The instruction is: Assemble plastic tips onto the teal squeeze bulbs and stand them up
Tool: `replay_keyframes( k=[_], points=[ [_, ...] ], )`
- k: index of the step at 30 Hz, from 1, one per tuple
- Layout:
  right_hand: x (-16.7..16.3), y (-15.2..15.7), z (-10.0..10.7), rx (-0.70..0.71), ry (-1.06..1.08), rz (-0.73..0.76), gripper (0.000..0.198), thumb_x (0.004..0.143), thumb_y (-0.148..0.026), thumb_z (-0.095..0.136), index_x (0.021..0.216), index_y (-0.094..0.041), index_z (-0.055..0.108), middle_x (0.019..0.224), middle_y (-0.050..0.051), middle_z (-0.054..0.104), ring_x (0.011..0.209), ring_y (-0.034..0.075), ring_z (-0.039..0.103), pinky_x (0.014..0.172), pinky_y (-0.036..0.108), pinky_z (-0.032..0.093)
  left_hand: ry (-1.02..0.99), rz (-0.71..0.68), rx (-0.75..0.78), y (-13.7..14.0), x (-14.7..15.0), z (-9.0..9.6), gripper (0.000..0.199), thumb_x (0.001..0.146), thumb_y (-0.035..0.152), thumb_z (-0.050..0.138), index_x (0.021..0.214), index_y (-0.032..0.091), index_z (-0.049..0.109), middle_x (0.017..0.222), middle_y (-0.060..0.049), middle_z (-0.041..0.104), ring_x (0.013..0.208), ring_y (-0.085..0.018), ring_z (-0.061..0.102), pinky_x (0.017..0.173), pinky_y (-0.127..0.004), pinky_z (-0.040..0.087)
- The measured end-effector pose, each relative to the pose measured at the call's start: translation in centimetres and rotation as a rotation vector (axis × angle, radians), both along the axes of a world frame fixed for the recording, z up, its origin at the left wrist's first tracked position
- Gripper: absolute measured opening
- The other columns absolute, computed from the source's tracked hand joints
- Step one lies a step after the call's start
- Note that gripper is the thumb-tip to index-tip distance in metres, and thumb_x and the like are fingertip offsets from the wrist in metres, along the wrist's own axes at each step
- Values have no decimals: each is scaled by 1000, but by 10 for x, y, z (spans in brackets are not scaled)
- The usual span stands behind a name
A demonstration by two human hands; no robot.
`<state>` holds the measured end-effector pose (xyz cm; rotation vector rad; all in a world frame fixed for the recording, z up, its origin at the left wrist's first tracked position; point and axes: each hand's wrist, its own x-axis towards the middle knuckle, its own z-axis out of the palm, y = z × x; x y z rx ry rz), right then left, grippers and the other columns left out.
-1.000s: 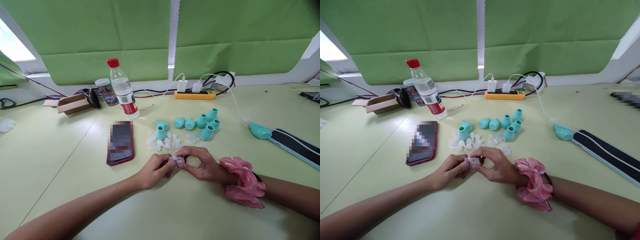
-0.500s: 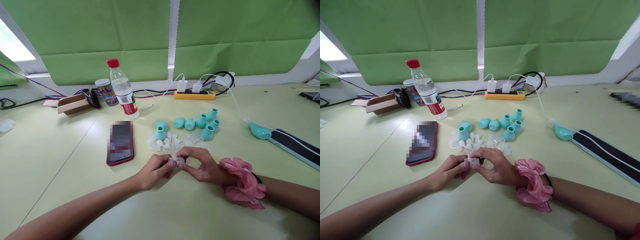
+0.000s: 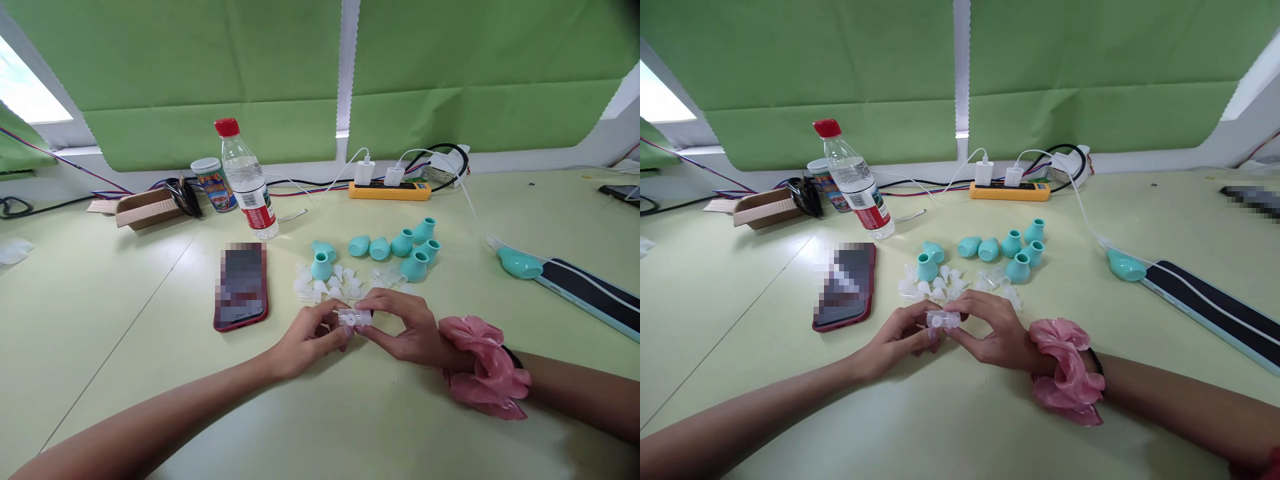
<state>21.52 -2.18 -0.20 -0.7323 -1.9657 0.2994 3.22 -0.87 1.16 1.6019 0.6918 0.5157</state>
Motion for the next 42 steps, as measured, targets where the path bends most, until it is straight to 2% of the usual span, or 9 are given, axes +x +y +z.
replay_keyframes(
  k=[13,18,26,30,32,36,38,40,42],
  points=[
    [0,2,-3,87,-61,25,25,71,-8,61,93,-19,58,74,4,60,67,10,56,55,20,46,-102,101,-92,-1,3,-6,25,72,32,60,84,10,57,69,-2,55,55,-9,50,50,-22,46],
    [1,1,-4,106,-68,3,28,70,-7,60,95,-20,57,74,3,59,67,11,56,55,21,46,-20,208,14,-1,3,-8,28,64,31,68,84,11,61,66,-1,56,50,-7,47,46,-19,42],
    [0,0,-5,45,-86,26,30,71,-6,56,97,-21,55,76,2,59,69,11,55,56,21,45,10,223,82,-1,4,-7,27,65,30,67,83,11,63,68,-3,59,57,-9,48,52,-20,41],
    [3,3,6,-73,-249,25,38,72,-13,54,108,-20,47,84,3,59,80,14,54,70,27,45,34,234,42,-1,4,-6,26,63,30,68,75,9,60,62,-2,55,55,-8,46,50,-20,39],
    [7,5,20,-34,-369,-3,41,71,-20,56,110,-19,45,87,5,58,84,17,53,74,31,43,42,258,40,0,3,-6,27,63,32,68,72,9,58,59,0,52,51,-7,44,47,-19,36],
    [26,9,58,199,-576,-95,33,71,-36,58,98,-18,52,84,7,58,80,21,53,70,36,40,40,292,11,2,2,-7,29,62,34,69,73,9,60,57,1,50,48,-6,41,42,-18,33],
    [39,11,74,249,-701,-232,31,71,-43,57,89,-17,56,80,8,59,76,23,53,65,36,38,24,300,-6,2,1,-7,34,63,36,68,82,8,62,60,-1,54,50,-7,45,45,-19,37],
    [54,16,82,191,-859,-477,36,70,-52,54,72,-16,57,64,8,57,63,22,53,54,33,35,-5,338,11,1,1,-7,38,65,36,66,92,9,62,68,-4,58,55,-10,50,51,-22,43],
    [69,25,82,24,-998,-707,49,66,-62,51,51,-16,51,44,5,46,47,17,47,45,28,26,-25,388,62,1,2,-7,39,68,35,64,98,10,61,79,-6,61,65,-13,55,61,-25,47]
  ],
)
